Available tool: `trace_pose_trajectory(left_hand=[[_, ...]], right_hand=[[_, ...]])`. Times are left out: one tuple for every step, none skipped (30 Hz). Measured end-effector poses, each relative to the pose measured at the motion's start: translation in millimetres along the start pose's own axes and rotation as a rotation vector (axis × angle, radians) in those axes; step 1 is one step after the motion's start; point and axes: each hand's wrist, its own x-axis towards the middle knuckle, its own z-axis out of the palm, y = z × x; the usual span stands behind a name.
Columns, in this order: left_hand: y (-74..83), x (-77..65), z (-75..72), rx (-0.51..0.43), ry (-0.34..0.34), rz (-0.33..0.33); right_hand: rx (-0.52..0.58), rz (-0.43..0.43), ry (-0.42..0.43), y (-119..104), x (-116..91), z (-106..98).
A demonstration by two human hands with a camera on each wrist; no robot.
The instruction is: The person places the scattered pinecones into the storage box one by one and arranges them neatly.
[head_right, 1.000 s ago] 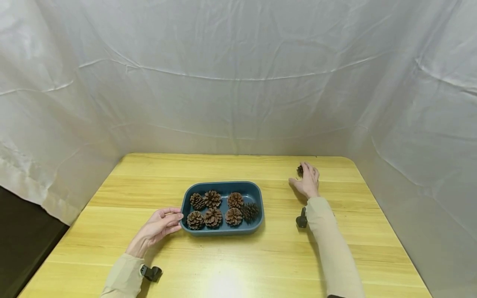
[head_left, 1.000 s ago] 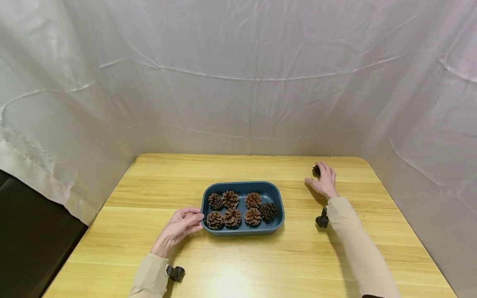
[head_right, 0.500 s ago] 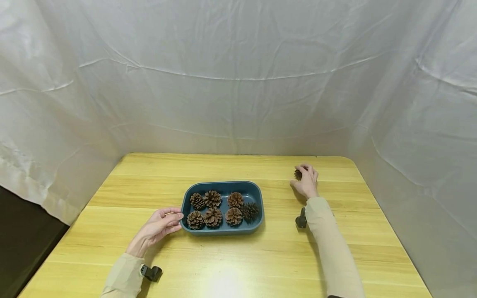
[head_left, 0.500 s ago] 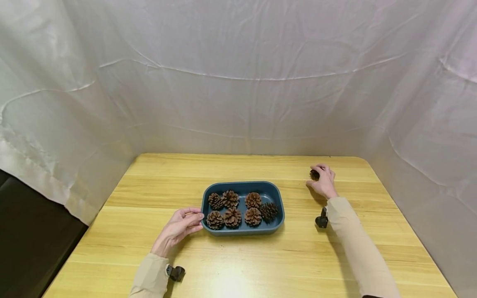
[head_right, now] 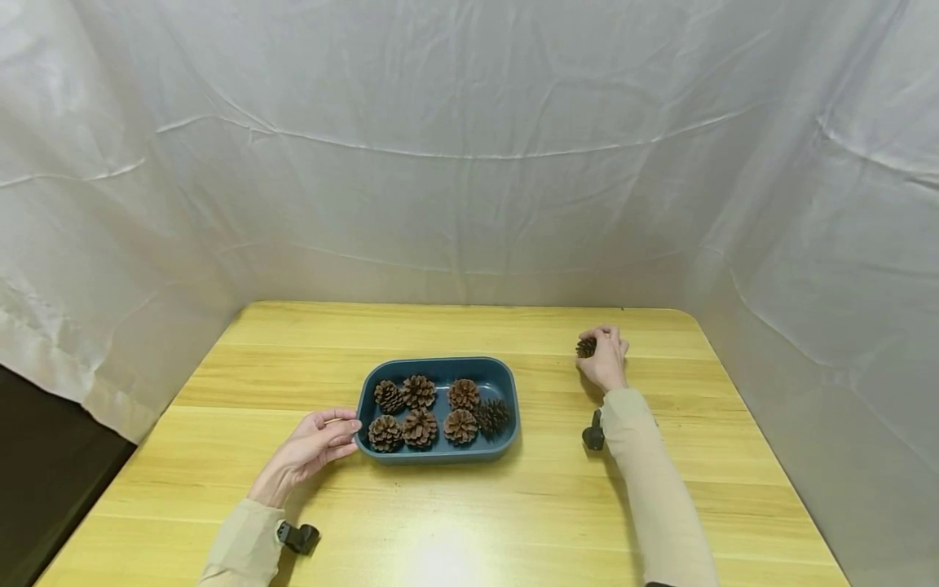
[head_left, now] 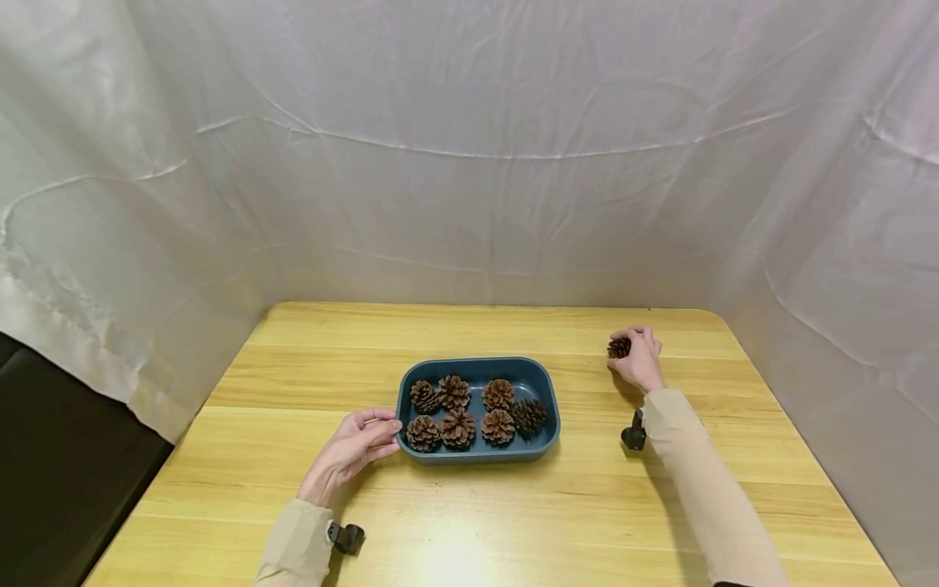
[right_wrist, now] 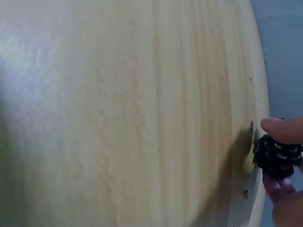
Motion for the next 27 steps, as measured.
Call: trace_pose_trajectory(left_hand=[[0.2,0.1,0.3,0.002,0.007,-0.005],[0.7,0.2,0.9,0.006,0.019,-0.013],[1.3,0.4,2.0,0.016,0.039,-0.029],[1.9,0.4,2.5,0.019,0.045,-0.037],[2.6,0.4,3.1,0.022,0.049,-0.044],[3.3,0.2,3.8,0.022,0.054,-0.049],[3.8,0.0,4.2,0.022,0.055,-0.052],[4.3,-0.2,4.4,0.021,0.054,-0.054],[4.8,-0.5,4.6,0.019,0.051,-0.056],[5.2,-0.9,4.8,0.015,0.052,-0.057],[5.3,-1.2,4.8,0.013,0.052,-0.057],[5.6,-1.5,4.9,0.010,0.053,-0.057],[5.8,-1.6,5.0,0.008,0.052,-0.057],[5.9,-1.9,5.1,0.007,0.051,-0.058],[6.0,-2.0,5.2,0.006,0.049,-0.057],[5.8,-1.9,5.1,0.006,0.048,-0.057],[5.5,-1.6,4.9,0.005,0.048,-0.056],[5.2,-1.2,4.7,0.004,0.047,-0.054],[4.8,-0.9,4.3,0.005,0.047,-0.053],[4.5,-0.7,4.0,0.007,0.048,-0.053],[4.3,-0.5,3.8,0.009,0.048,-0.053],[4.2,-0.4,3.7,0.009,0.050,-0.053],[4.4,-0.4,3.8,0.011,0.051,-0.053],[4.7,-0.7,3.9,0.013,0.053,-0.055],[5.1,-1.0,4.3,0.014,0.053,-0.057],[5.5,-1.3,4.6,0.013,0.054,-0.058],[5.8,-1.5,4.9,0.012,0.053,-0.058]], right_hand=[[0.005,0.009,0.002,0,0,0],[0.010,0.015,0.002,1,0,0],[0.015,0.019,0.003,1,0,0],[0.017,0.022,0.004,1,0,0],[0.020,0.022,0.003,1,0,0],[0.021,0.023,0.002,0,0,0],[0.024,0.025,0.000,0,-1,-1],[0.027,0.029,-0.002,0,0,-1],[0.034,0.034,-0.005,-1,0,-1],[0.038,0.040,-0.009,-2,0,-1],[0.045,0.046,-0.013,-3,0,-1],[0.050,0.053,-0.018,-4,0,-1],[0.055,0.061,-0.022,-5,0,-1],[0.059,0.066,-0.028,-5,0,-2],[0.066,0.070,-0.035,-7,0,-2],[0.069,0.071,-0.040,-8,0,-2],[0.073,0.071,-0.044,-9,1,-2],[0.076,0.069,-0.047,-10,1,-2],[0.081,0.068,-0.049,-11,1,-2],[0.088,0.061,-0.049,-13,1,-3],[0.093,0.052,-0.046,-14,2,-2],[0.096,0.044,-0.042,-16,2,-2],[0.100,0.036,-0.039,-17,3,-2],[0.105,0.029,-0.036,-19,3,-2],[0.107,0.019,-0.032,-21,4,-1],[0.109,0.009,-0.027,-22,4,-1],[0.112,0.002,-0.024,-24,5,-1]])
